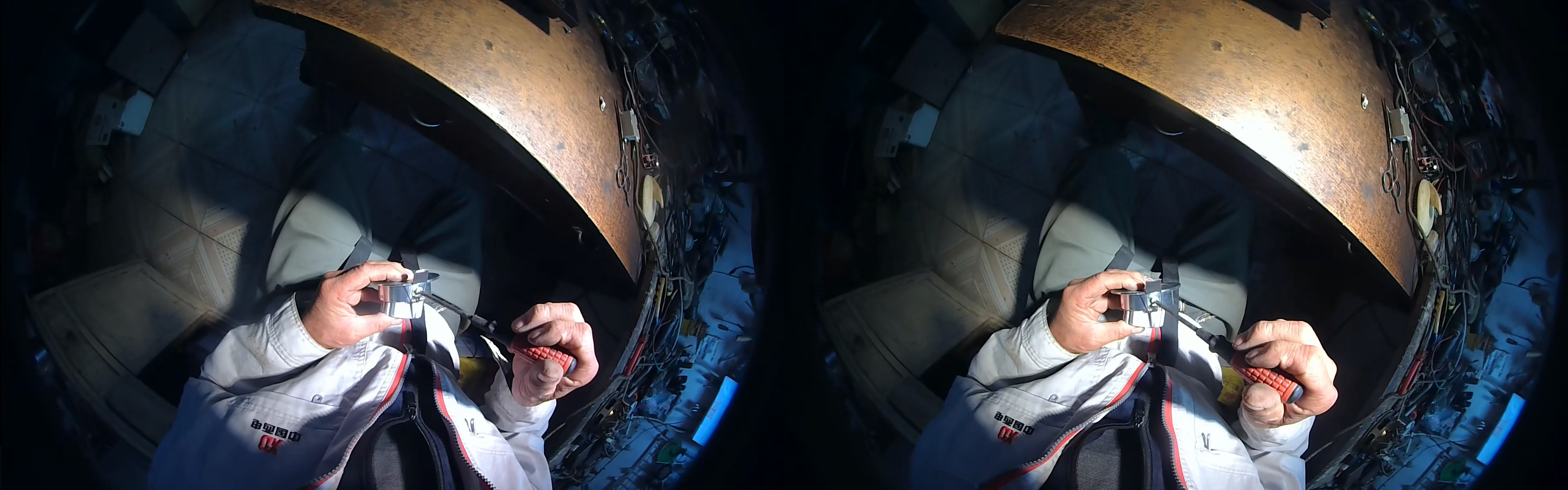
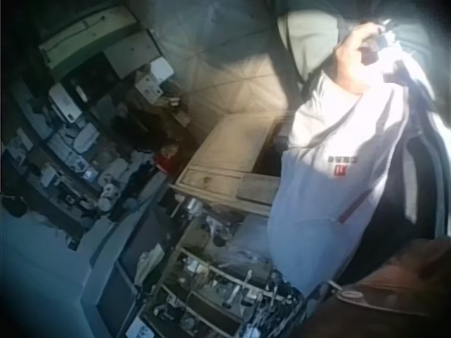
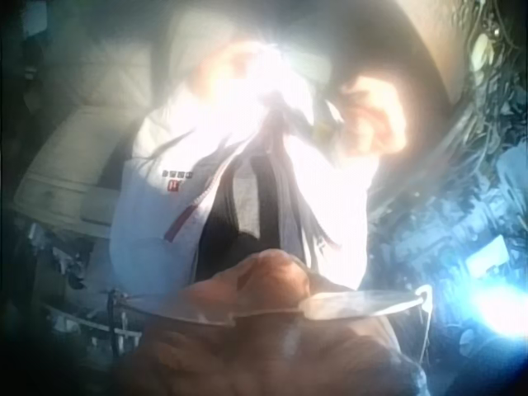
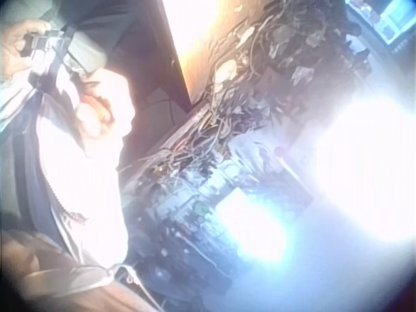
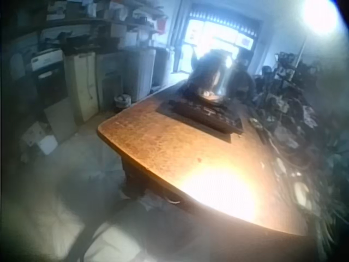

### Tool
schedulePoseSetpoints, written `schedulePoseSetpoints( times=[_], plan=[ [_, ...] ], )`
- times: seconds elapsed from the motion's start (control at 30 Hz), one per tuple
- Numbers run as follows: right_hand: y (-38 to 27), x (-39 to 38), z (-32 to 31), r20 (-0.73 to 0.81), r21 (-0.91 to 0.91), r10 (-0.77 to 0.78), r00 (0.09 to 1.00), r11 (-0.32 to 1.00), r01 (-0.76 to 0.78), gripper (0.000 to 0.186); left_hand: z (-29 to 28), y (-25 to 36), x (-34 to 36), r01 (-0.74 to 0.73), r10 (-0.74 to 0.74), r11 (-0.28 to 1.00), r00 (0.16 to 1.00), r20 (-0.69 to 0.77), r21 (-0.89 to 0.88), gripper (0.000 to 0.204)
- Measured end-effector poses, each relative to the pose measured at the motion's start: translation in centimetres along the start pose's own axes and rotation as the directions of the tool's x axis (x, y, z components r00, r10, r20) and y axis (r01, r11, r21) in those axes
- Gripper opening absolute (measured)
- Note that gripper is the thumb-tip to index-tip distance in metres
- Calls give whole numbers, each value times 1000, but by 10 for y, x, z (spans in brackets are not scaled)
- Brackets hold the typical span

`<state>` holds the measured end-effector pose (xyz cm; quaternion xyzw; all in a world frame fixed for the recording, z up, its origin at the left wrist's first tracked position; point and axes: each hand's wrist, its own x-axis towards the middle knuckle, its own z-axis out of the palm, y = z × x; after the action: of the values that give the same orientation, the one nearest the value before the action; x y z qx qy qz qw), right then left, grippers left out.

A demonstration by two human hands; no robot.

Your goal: The person sits on the floor and disassembles a small cylindrical electronic component, then wraps it with tape and uses a screwdriver to adjust internal parts. The person handles the component repeatedly, inspecting and manipulating it with both hands.

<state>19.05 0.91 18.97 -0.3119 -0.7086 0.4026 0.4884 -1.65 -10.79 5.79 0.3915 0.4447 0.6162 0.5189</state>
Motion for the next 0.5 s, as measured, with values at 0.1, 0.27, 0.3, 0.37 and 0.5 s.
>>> schedulePoseSetpoints(
  times=[0.1,0.27,0.3,0.37,0.5],
  plan=[
    [0,1,1,-3,-18,19,1000,1000,-19,60,1,1,1,-20,20,1000,1000,-5,9,62],
    [3,-2,-2,23,9,3,1000,1000,-3,53,2,4,3,-62,62,997,998,4,37,59],
    [3,-2,2,-5,22,-7,1000,1000,7,52,3,4,4,-77,76,995,997,11,59,58],
    [-3,-1,2,-14,-5,5,1000,1000,-5,53,2,4,5,-109,107,985,994,20,131,58],
    [-8,3,-2,131,-262,-210,969,935,239,59,0,9,10,-217,211,921,976,53,323,56]
  ],
)
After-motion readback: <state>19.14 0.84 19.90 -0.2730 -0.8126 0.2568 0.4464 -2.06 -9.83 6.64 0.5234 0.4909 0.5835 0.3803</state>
